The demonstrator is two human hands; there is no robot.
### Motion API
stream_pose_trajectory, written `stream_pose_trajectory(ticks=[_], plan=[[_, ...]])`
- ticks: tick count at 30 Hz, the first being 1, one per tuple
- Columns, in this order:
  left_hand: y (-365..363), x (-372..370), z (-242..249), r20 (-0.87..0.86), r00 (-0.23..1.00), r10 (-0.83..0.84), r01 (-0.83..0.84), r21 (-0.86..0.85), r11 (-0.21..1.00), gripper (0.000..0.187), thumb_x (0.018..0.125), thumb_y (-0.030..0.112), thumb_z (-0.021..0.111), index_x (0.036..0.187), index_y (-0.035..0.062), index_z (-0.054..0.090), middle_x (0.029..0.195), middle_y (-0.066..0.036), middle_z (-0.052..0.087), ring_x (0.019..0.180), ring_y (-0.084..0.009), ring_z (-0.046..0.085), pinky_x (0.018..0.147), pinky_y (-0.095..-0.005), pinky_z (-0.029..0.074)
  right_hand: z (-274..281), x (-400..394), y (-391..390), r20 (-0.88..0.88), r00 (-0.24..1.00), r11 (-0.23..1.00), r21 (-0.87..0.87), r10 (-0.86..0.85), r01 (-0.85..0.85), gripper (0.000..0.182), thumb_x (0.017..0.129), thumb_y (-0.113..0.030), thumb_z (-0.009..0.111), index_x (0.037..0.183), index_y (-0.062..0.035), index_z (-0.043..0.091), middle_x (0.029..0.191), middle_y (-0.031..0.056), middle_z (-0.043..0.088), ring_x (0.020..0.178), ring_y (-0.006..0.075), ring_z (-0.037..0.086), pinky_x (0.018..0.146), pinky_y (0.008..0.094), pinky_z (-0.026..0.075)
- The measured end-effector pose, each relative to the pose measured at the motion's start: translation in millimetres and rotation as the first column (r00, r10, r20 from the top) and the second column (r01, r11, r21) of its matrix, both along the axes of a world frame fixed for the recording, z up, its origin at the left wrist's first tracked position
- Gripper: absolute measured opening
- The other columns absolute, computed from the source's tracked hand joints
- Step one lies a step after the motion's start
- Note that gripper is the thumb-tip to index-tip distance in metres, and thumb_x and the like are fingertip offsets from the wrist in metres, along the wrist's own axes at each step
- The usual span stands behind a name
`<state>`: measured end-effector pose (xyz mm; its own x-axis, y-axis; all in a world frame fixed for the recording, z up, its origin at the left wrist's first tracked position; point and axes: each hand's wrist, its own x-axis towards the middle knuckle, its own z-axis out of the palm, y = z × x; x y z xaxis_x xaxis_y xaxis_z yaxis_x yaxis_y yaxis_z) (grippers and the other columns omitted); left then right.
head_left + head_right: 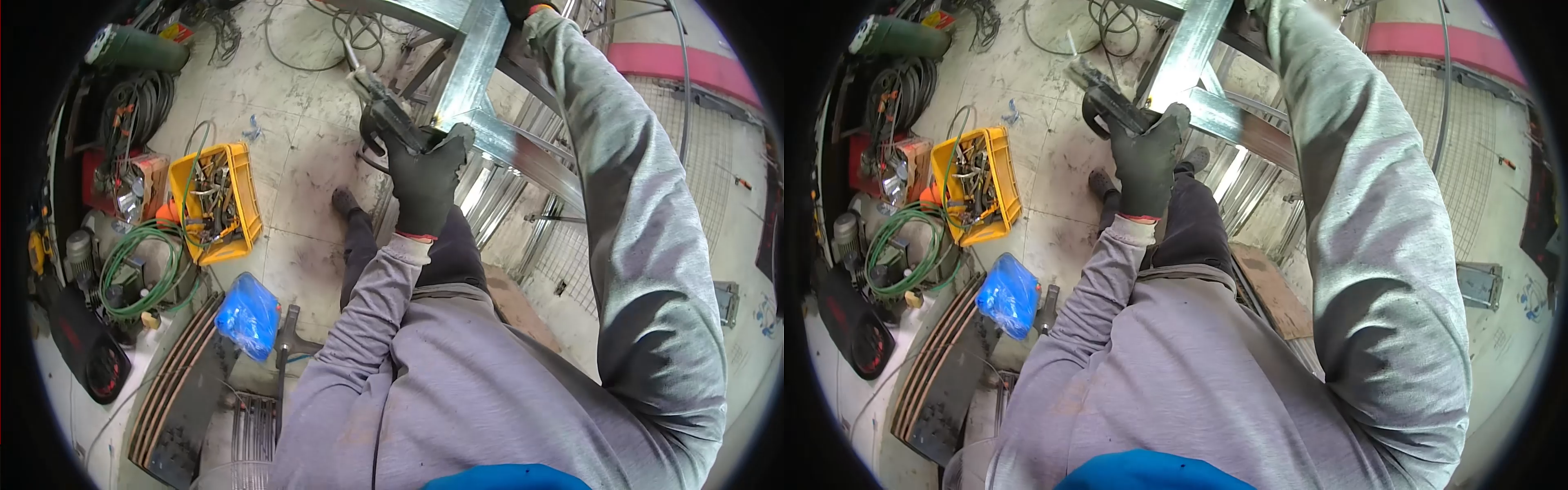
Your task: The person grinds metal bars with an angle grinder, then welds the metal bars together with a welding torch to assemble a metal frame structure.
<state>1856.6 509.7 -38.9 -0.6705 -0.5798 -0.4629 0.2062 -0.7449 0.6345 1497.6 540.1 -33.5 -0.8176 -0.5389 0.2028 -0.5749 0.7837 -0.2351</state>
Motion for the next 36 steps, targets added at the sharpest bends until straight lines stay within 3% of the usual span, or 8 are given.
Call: stream_pose_trajectory(ticks=[2,10,18,20,27,29,33,36], plan=[[-4.2,-1.1,-2.0,-0.011,0.989,-0.144,0.145,0.057,0.988,0.068,0.088,-0.002,0.086,0.141,0.0021,0.044,0.09,-0.005,0.069,0.072,-0.0115,0.067,0.063,-0.0265,0.056,12.9,3.8,-7.5,0.418,0.893,0.905,-0.295,-0.165,0.306,0.033,0.104,-0.027,0.057,0.129,-0.014,0.073,0.12,0.0283,0.068,0.11,0.0425,0.066,0.101,0.0495,0.049],[-4.0,5.2,-2.0,-0.003,0.978,-0.209,0.209,0.031,0.977,0.027,0.096,0.003,0.081,0.115,-0.0052,0.063,0.095,-0.009,0.075,0.079,-0.0154,0.073,0.068,-0.0264,0.059,-14.2,-20.9,20.7,-0.189,0.972,0.987,0.093,0.144,-0.128,0.03,0.101,-0.015,0.058,0.128,-0.0175,0.071,0.107,0.0238,0.068,0.1,0.0392,0.065,0.091,0.05,0.051],[-2.1,4.5,-0.3,-0.091,0.985,-0.144,0.147,0.021,0.989,0.037,0.09,0.005,0.088,0.114,-0.0045,0.061,0.095,-0.008,0.075,0.078,-0.0135,0.071,0.067,-0.0275,0.058,9.1,7.1,4.7,-0.009,1.0,0.998,-0.059,0.0,0.0,0.025,0.1,-0.016,0.059,0.121,-0.0142,0.072,0.097,0.02,0.07,0.094,0.0363,0.066,0.089,0.0483,0.051],[-3.3,5.7,2.1,-0.104,0.986,-0.128,0.138,0.1,0.985,0.042,0.088,0.006,0.09,0.116,-0.0047,0.06,0.096,-0.008,0.074,0.078,-0.0133,0.07,0.067,-0.0275,0.058,21.4,16.5,-6.7,0.436,0.871,0.872,-0.309,-0.225,0.38,0.025,0.102,-0.02,0.058,0.12,-0.0151,0.074,0.094,0.0184,0.069,0.091,0.034,0.065,0.086,0.0477,0.051],[-6.2,8.1,-3.3,-0.018,0.983,-0.185,0.186,0.024,0.982,0.047,0.088,0.008,0.09,0.117,-0.0011,0.054,0.096,-0.007,0.072,0.077,-0.0133,0.069,0.066,-0.0274,0.057,0.7,-2.9,7.3,0.05,0.999,0.987,-0.159,-0.02,0.028,0.03,0.099,-0.032,0.065,0.116,-0.009,0.073,0.085,0.0117,0.066,0.083,0.0261,0.061,0.079,0.0444,0.049],[-4.9,7.0,-7.6,-0.029,0.982,-0.187,0.187,0.017,0.982,0.048,0.088,0.008,0.09,0.117,-0.0004,0.053,0.096,-0.007,0.072,0.077,-0.0132,0.068,0.066,-0.0274,0.057,6.3,2.7,-2.3,0.524,0.834,0.768,-0.461,-0.169,0.445,0.033,0.097,-0.036,0.068,0.113,-0.0064,0.073,0.085,0.0099,0.064,0.081,0.0246,0.06,0.079,0.0421,0.049],[-6.7,5.1,-3.8,0.002,0.971,-0.237,0.236,0.11,0.966,0.053,0.087,0.008,0.091,0.121,-0.0001,0.052,0.098,-0.007,0.071,0.076,-0.0127,0.068,0.064,-0.0269,0.056,-0.1,-0.5,2.3,0.497,0.857,0.79,-0.469,-0.132,0.394,0.034,0.096,-0.037,0.07,0.11,-0.0065,0.072,0.085,0.0079,0.062,0.078,0.0231,0.058,0.077,0.0402,0.049],[-2.8,3.8,-1.9,-0.016,0.979,-0.201,0.201,0.131,0.971,0.051,0.089,0.006,0.089,0.122,0.0,0.051,0.097,-0.006,0.07,0.076,-0.0124,0.068,0.063,-0.0265,0.056,-31.2,-31.2,21.5,-0.054,0.999,0.916,-0.401,0.002,-0.024,0.043,0.091,-0.043,0.075,0.108,-0.0034,0.071,0.084,0.003,0.059,0.077,0.0198,0.056,0.075,0.0373,0.048]])
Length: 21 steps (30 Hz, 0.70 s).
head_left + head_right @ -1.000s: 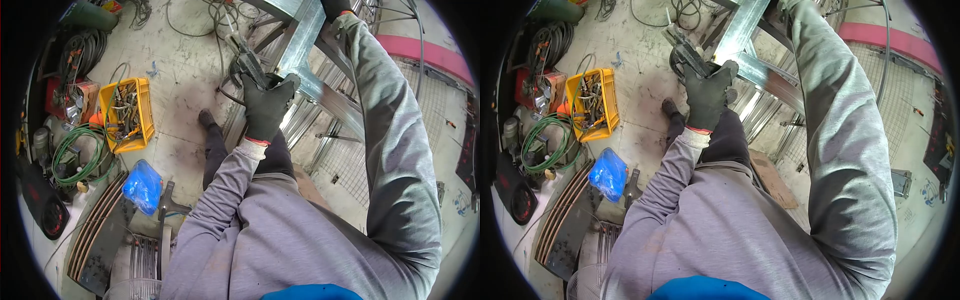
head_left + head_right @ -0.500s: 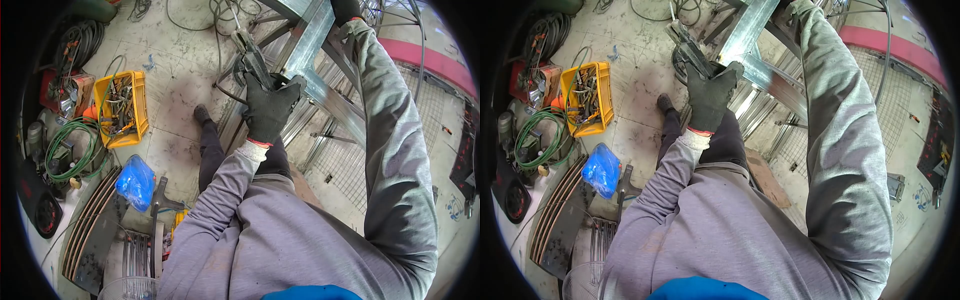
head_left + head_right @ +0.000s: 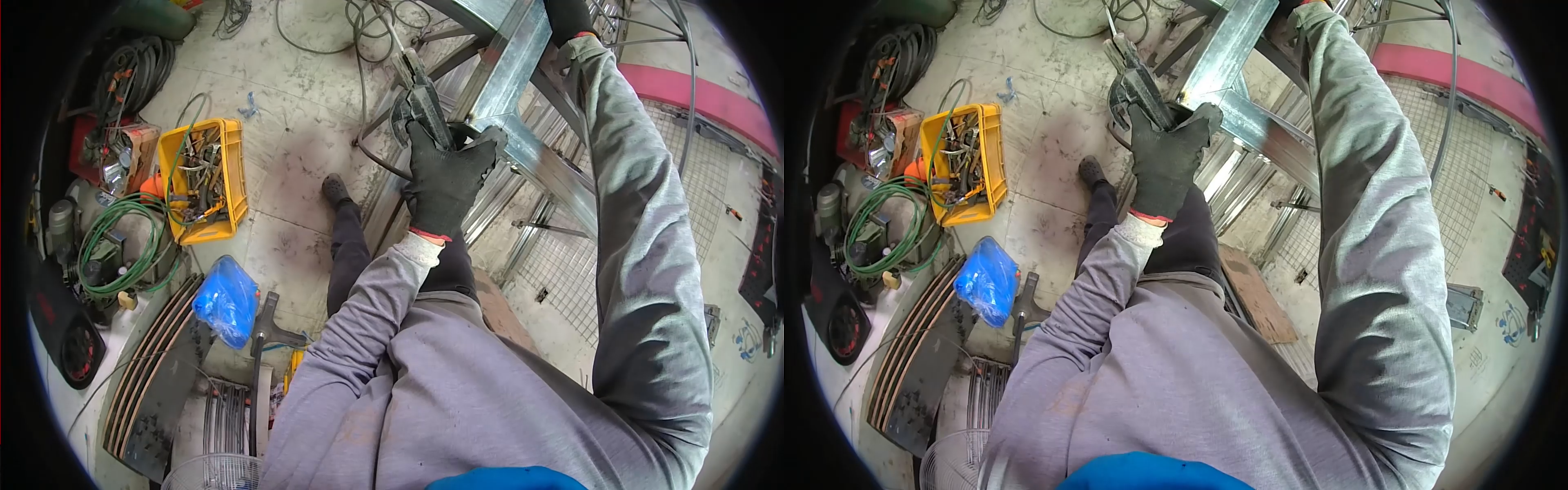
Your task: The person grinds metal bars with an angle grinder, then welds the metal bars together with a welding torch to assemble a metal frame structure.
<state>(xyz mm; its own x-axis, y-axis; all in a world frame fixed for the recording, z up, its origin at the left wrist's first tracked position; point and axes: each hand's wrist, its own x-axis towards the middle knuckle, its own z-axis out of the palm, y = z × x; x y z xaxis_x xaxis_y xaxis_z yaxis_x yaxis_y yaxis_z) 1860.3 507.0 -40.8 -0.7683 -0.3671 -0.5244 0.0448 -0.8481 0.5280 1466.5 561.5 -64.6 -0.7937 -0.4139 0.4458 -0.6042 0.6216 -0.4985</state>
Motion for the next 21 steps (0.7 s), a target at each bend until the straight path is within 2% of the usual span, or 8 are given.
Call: stream_pose_trajectory(ticks=[2,3,4,6,11,13,19,21], plan=[[0.0,4.7,-12.5,-0.073,0.996,0.051,-0.044,0.089,0.995,0.05,0.09,0.003,0.087,0.124,-0.0002,0.051,0.096,-0.005,0.07,0.078,-0.0124,0.068,0.064,-0.0264,0.056,50.5,50.5,-29.4,0.612,0.78,0.934,-0.187,-0.132,0.305,0.034,0.097,-0.032,0.069,0.117,-0.0051,0.072,0.09,0.0102,0.067,0.085,0.0269,0.064,0.082,0.0406,0.051],[-5.5,12.6,-28.9,-0.045,0.999,-0.009,0.007,-0.051,0.999,0.048,0.092,0.0,0.084,0.125,-0.0005,0.05,0.096,-0.004,0.069,0.08,-0.0129,0.069,0.067,-0.0268,0.058,38.2,29.6,-15.9,0.605,0.785,0.937,-0.181,-0.132,0.297,0.034,0.097,-0.032,0.069,0.117,-0.0051,0.072,0.09,0.0102,0.067,0.085,0.0269,0.064,0.082,0.0406,0.051],[-5.8,18.5,-43.2,-0.005,0.998,-0.064,0.062,-0.183,0.981,0.046,0.094,-0.003,0.081,0.127,-0.0009,0.05,0.096,-0.004,0.068,0.082,-0.0135,0.07,0.07,-0.0272,0.06,26.0,10.3,1.7,0.18,0.984,0.999,0.042,-0.019,0.011,0.031,0.1,-0.028,0.066,0.119,-0.0053,0.072,0.095,0.0128,0.07,0.091,0.0291,0.066,0.086,0.0419,0.052],[-24.9,40.9,-31.8,-0.112,0.991,0.075,-0.072,0.025,0.997,0.039,0.097,0.0,0.079,0.126,0.0032,0.053,0.098,-0.002,0.067,0.082,-0.0106,0.067,0.072,-0.0261,0.058,19.7,-3.2,10.7,-0.223,0.94,0.912,0.377,0.257,-0.16,0.028,0.102,-0.024,0.063,0.122,-0.0056,0.071,0.101,0.0153,0.074,0.097,0.0314,0.068,0.09,0.0433,0.053],[-52.9,114.5,-101.7,0.116,0.993,-0.029,0.022,0.057,0.998,0.025,0.101,0.007,0.075,0.122,0.0007,0.065,0.093,-0.002,0.068,0.076,-0.0084,0.065,0.066,-0.0247,0.054,39.1,21.8,-0.7,0.133,0.984,0.974,0.172,0.123,-0.145,0.032,0.108,-0.028,0.059,0.12,-0.0019,0.073,0.108,0.0081,0.075,0.1,0.021,0.067,0.093,0.0399,0.052],[-40.0,145.0,-154.4,0.377,0.926,0.033,0.17,-0.492,0.854,0.017,0.105,0.013,0.07,0.119,0.0049,0.069,0.085,0.0,0.065,0.064,-0.0086,0.062,0.055,-0.0251,0.05,39.7,18.2,-0.3,0.224,0.971,0.988,0.109,0.085,-0.112,0.033,0.109,-0.029,0.058,0.119,-0.0024,0.074,0.108,0.0085,0.075,0.1,0.0191,0.067,0.092,0.0386,0.052],[-57.0,165.7,-141.0,0.527,0.85,-0.016,0.133,-0.186,0.973,0.021,0.106,0.022,0.068,0.116,0.0037,0.071,0.086,0.0,0.066,0.064,-0.0083,0.062,0.056,-0.026,0.051,43.6,14.5,-0.3,0.793,0.577,0.929,-0.339,0.195,0.152,0.031,0.108,-0.036,0.062,0.116,-0.0078,0.073,0.088,0.0056,0.068,0.083,0.017,0.068,0.08,0.0347,0.055],[-59.5,167.2,-143.2,0.532,0.846,0.003,0.143,-0.232,0.962,0.024,0.106,0.021,0.068,0.117,0.0006,0.072,0.09,-0.001,0.069,0.067,-0.0081,0.063,0.059,-0.0266,0.052,51.2,33.5,-8.8,0.714,0.689,0.961,-0.259,0.123,0.098,0.031,0.108,-0.036,0.061,0.116,-0.0083,0.073,0.089,0.006,0.069,0.08,0.0178,0.069,0.077,0.0347,0.055]])
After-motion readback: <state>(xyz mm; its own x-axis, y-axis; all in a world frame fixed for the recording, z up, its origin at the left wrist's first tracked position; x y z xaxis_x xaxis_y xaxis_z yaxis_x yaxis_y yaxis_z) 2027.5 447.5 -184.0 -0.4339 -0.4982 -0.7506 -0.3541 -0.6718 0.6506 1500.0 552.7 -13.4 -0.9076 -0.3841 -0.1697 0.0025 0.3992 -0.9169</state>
